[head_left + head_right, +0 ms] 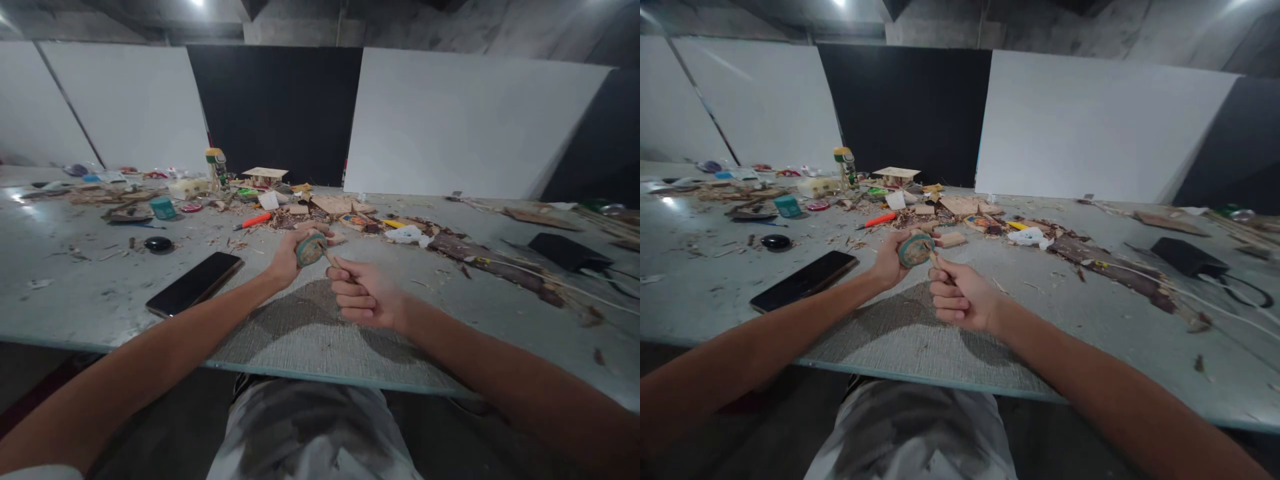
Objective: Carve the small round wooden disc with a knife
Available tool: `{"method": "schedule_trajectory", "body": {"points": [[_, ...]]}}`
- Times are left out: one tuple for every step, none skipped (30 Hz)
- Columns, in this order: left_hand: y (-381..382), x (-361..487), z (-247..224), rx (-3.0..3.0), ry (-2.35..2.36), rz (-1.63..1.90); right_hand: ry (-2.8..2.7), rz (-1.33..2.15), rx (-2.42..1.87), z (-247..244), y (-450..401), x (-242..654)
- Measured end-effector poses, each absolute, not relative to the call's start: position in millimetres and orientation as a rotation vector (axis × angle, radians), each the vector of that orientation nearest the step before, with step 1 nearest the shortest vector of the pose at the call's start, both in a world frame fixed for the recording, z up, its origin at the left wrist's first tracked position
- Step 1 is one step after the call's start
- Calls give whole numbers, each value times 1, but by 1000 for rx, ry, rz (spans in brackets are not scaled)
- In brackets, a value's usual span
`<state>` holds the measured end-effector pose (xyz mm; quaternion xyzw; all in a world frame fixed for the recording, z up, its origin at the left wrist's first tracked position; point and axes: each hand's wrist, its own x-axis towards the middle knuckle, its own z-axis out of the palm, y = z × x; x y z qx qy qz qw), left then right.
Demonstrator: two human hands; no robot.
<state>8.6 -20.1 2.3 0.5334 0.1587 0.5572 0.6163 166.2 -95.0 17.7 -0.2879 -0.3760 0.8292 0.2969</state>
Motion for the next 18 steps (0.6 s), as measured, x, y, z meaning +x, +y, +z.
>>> {"method": "schedule_trajectory", "body": {"points": [[-19,8,3,1262,412,1285,-1056,2137,-845,15,-93,165],[-18,8,5,1271,460,1288,-1121,2033,-910,12,-90,165],[-17,8,7,1243,502,1294,-1194,1917,-986,9,-88,165],[-16,8,9,1175,531,1301,-1248,1790,-1045,7,-85,166],[-16,8,12,1078,552,1310,-1282,1630,-1079,4,-82,166],[-17,9,14,974,565,1318,-1298,1481,-1098,3,-80,166],[-18,11,16,881,565,1318,-1301,1351,-1092,2,-78,166],[-21,13,17,828,583,1326,-1299,1255,-1071,1,-76,166],[-24,16,18,839,575,1316,-1294,1198,-1048,0,-75,165],[-29,20,17,859,555,1287,-1292,1176,-1026,0,-74,165],[-33,23,16,865,539,1253,-1287,1172,-1011,0,-73,164],[-38,27,15,872,527,1240,-1282,1176,-1003,0,-73,163],[-41,30,14,892,518,1228,-1271,1182,-1001,0,-74,163],[-44,32,13,913,506,1196,-1256,1197,-996,1,-75,163],[-45,32,14,944,502,1169,-1240,1224,-984,2,-76,163],[-44,31,15,992,513,1134,-1220,1257,-964,3,-77,164],[-41,27,18,1059,541,1095,-1195,1292,-939,4,-79,165],[-37,20,23,1168,608,1018,-1166,1322,-913,6,-80,166]]}}
